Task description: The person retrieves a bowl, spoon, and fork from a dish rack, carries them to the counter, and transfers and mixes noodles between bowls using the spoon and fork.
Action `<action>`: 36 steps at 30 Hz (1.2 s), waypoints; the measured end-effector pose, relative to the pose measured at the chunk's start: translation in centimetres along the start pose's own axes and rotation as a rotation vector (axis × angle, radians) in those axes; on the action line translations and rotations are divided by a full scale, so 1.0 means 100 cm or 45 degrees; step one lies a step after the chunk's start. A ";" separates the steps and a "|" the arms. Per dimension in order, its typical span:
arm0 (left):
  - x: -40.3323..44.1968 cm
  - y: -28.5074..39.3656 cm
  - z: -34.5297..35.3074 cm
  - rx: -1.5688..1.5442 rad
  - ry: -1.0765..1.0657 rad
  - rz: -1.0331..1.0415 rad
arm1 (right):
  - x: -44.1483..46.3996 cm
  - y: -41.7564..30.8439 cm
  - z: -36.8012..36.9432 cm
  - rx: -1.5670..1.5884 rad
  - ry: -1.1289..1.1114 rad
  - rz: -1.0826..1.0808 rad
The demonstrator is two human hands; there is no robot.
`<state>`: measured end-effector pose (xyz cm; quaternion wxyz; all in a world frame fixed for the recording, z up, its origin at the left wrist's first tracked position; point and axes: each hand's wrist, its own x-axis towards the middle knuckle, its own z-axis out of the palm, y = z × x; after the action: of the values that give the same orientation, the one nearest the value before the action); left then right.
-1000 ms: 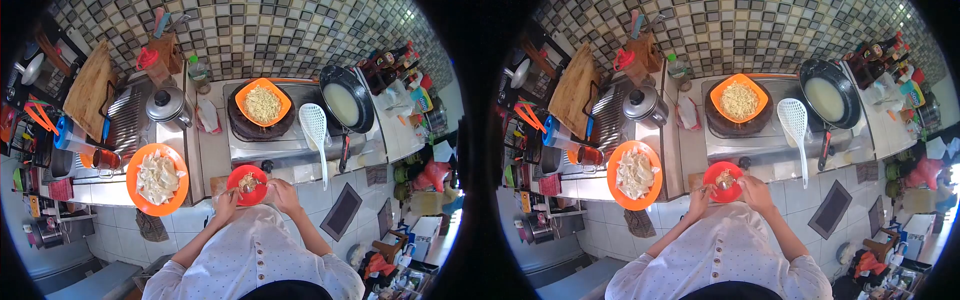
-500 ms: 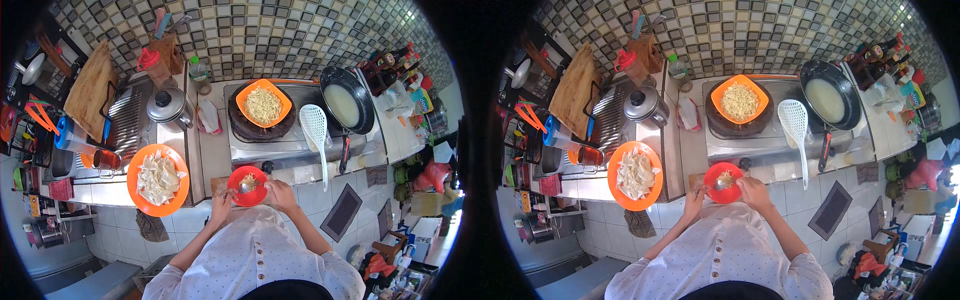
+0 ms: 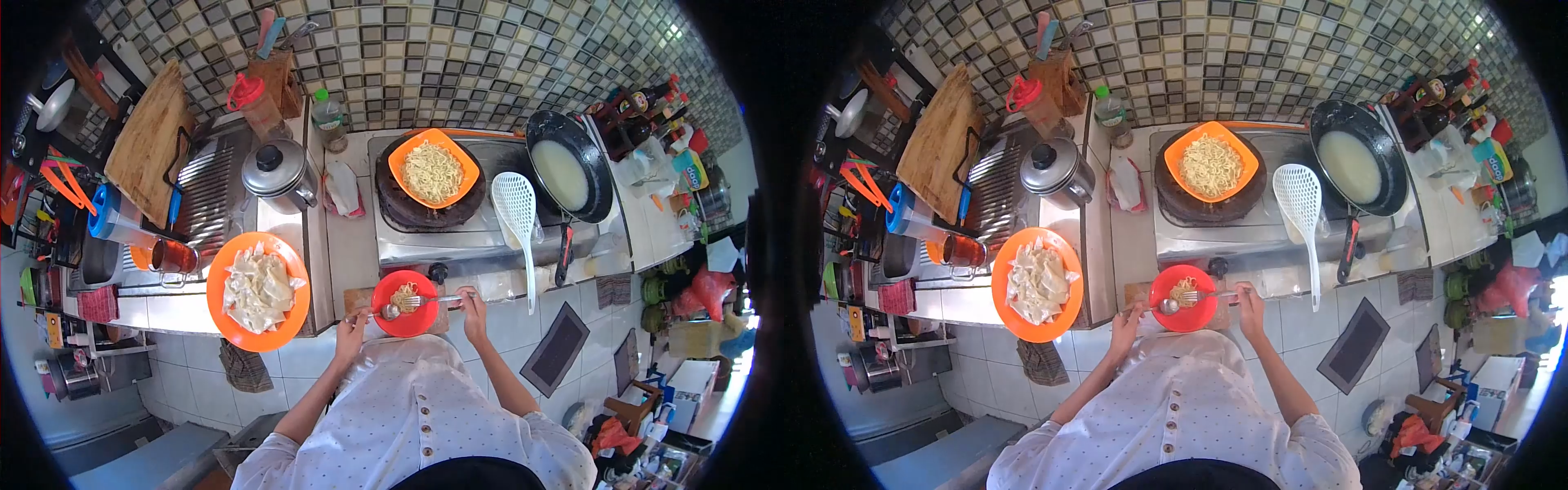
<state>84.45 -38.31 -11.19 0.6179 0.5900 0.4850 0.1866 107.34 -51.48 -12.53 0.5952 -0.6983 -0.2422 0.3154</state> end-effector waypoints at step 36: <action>0.028 -0.077 0.000 -0.164 -0.186 -0.068 | -0.028 0.065 0.016 0.632 0.144 0.461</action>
<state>83.07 -37.86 -19.25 0.6932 0.5478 0.4411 0.1573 104.04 -53.49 -18.67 0.6943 -0.5799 0.0040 0.4263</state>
